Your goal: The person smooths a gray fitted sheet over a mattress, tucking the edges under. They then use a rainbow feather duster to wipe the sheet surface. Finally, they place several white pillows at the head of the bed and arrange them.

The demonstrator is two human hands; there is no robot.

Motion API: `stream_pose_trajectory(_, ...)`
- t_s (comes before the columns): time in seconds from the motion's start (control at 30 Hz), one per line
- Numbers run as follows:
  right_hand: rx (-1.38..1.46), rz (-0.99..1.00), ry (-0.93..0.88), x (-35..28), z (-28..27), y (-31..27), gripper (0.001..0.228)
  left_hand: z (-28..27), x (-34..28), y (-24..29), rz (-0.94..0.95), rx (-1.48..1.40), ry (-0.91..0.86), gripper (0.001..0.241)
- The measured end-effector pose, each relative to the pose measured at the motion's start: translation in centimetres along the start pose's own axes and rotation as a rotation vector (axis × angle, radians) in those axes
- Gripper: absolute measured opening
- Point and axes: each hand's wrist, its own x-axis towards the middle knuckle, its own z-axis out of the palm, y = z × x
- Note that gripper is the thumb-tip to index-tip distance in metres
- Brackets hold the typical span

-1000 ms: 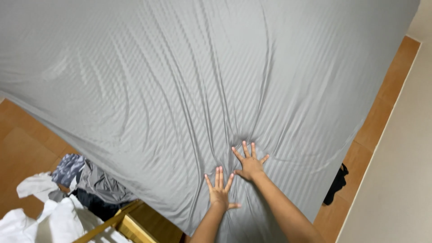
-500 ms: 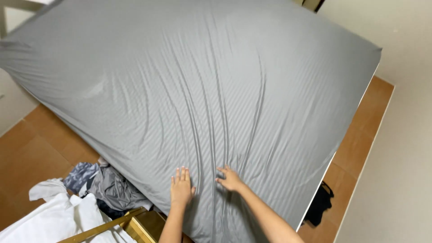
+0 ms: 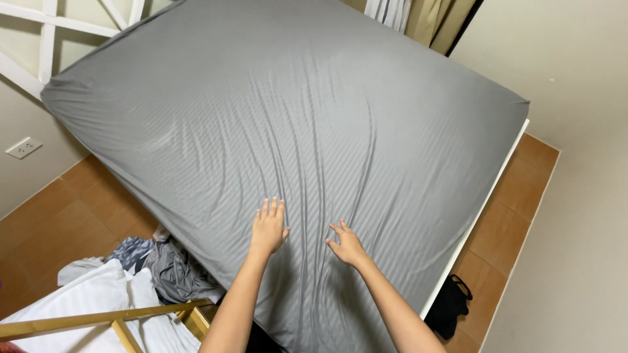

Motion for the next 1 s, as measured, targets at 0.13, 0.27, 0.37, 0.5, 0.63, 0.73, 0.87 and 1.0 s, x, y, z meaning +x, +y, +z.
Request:
stream_pose_trajectory(0.13, -0.007, -0.112, 0.089, 1.2, 3.1, 0.8, 0.064, -0.8, 1.8, -1.1, 0.074, -0.045, 0.126, 0.089)
stream_pose_trajectory(0.27, -0.016, -0.028, 0.027, 1.8, 5.7, -2.8, 0.070, -1.2, 2.7, -5.2, 0.051, -0.109, 0.005, 0.088)
stream_pose_trajectory(0.37, 0.059, 0.041, -0.016, 4.2, 6.8, -6.4, 0.070, -1.4, 4.1, -9.5, 0.018, -0.137, -0.034, 0.086)
stream_pose_trajectory(0.5, 0.070, 0.008, 0.045, 10.0, 8.1, -10.7, 0.069, -3.0, 7.1, -16.0, 0.031, -0.214, -0.008, 0.083)
stream_pose_trajectory(0.63, 0.038, 0.033, -0.023, 14.3, 9.5, -15.5, 0.070, -3.9, 9.1, -22.1, -0.006, -0.250, 0.021, 0.082)
stream_pose_trajectory(0.73, 0.050, -0.094, 0.008, 18.0, 10.0, -18.7, 0.067, -5.1, 10.8, -26.0, -0.013, -0.283, 0.144, 0.077)
stream_pose_trajectory(0.87, 0.070, -0.076, -0.078, 20.6, 12.2, -21.2, 0.064, -4.9, 11.1, -29.9, -0.089, -0.309, 0.023, 0.078)
stream_pose_trajectory(1.0, 0.089, -0.087, -0.105, 22.6, 14.2, -23.7, 0.062, -4.4, 11.8, -33.0, -0.129, -0.335, -0.054, 0.077)
